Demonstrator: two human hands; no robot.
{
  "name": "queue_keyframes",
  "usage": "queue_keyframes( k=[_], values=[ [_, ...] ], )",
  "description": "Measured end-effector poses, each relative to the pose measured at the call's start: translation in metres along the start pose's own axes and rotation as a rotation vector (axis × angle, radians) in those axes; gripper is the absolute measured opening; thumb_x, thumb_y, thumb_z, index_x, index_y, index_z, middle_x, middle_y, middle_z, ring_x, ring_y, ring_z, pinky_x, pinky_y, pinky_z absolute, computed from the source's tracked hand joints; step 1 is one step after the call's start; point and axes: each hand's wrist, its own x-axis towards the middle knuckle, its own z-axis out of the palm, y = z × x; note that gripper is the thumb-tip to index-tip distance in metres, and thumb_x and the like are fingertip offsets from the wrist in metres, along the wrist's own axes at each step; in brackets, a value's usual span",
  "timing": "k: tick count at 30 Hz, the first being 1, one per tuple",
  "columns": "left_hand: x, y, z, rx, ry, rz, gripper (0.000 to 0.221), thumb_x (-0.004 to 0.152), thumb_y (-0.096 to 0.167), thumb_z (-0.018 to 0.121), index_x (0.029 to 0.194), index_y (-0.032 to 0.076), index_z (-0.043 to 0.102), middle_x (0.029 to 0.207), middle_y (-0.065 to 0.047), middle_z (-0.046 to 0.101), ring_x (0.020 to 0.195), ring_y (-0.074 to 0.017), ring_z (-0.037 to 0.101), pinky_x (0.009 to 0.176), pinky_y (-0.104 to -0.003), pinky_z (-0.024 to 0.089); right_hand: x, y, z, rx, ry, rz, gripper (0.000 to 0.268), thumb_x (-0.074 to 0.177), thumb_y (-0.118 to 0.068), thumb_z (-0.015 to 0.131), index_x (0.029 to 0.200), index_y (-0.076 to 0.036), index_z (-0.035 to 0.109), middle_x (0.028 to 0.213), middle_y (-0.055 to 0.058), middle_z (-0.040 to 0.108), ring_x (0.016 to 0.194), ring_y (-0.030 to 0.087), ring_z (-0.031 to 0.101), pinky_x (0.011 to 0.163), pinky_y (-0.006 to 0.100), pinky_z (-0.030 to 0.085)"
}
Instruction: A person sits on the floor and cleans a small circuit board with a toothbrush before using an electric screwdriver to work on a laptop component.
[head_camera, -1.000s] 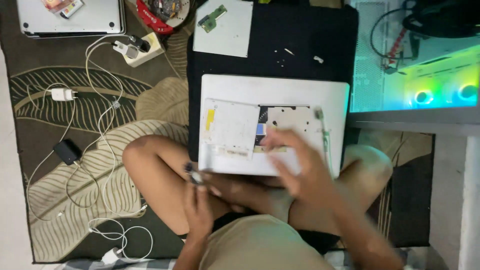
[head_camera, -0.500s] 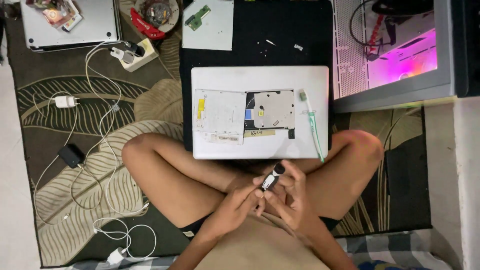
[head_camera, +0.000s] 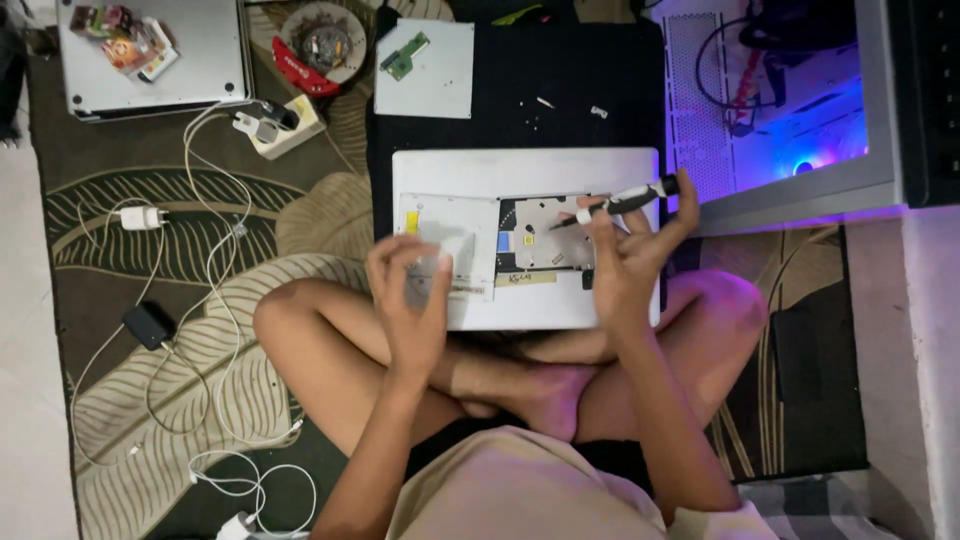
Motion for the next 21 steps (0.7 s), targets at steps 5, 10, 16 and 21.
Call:
queue_keyframes(
  k=[5,10,16,21],
  values=[
    [0.019,0.014,0.012,0.002,-0.067,-0.048,0.018,0.101,0.011,0.068,0.118,0.004,0.067,0.138,-0.018,0.047,0.137,-0.043,0.045,0.119,-0.061,0.026,0.008,0.006,0.023,-0.084,0.008,-0.069,0.081,0.111,0.006,0.057,0.162,-0.028,0.005,0.119,0.022,0.061,0.106,0.029,0.072,0.102,0.045,0.056],
    [0.016,0.006,0.016,0.073,-0.048,-0.028,0.015,0.1,0.016,0.071,0.114,0.01,0.071,0.146,-0.014,0.046,0.144,-0.0387,0.041,0.125,-0.06,0.011,0.009,0.008,0.026,-0.153,-0.012,-0.119,0.077,0.11,0.003,0.059,0.16,-0.02,0.005,0.115,0.023,0.064,0.105,0.034,0.074,0.1,0.049,0.056],
    [0.014,0.002,0.015,0.08,-0.023,0.005,0.018,0.097,0.013,0.076,0.114,0.01,0.072,0.152,-0.018,0.043,0.145,-0.0453,0.037,0.119,-0.067,0.023,0.011,0.021,0.02,-0.18,-0.026,-0.188,0.077,0.11,0.008,0.052,0.161,-0.018,0.001,0.115,0.023,0.064,0.101,0.033,0.071,0.099,0.049,0.058],
    [0.018,0.003,0.016,0.1,-0.059,0.006,0.02,0.091,0.015,0.081,0.11,0.011,0.075,0.146,-0.021,0.049,0.143,-0.0495,0.04,0.116,-0.069,0.027,0.015,0.014,0.022,-0.195,-0.066,-0.23,0.083,0.104,0.015,0.056,0.159,-0.015,0.001,0.113,0.025,0.064,0.096,0.034,0.072,0.098,0.05,0.06]
  ],
)
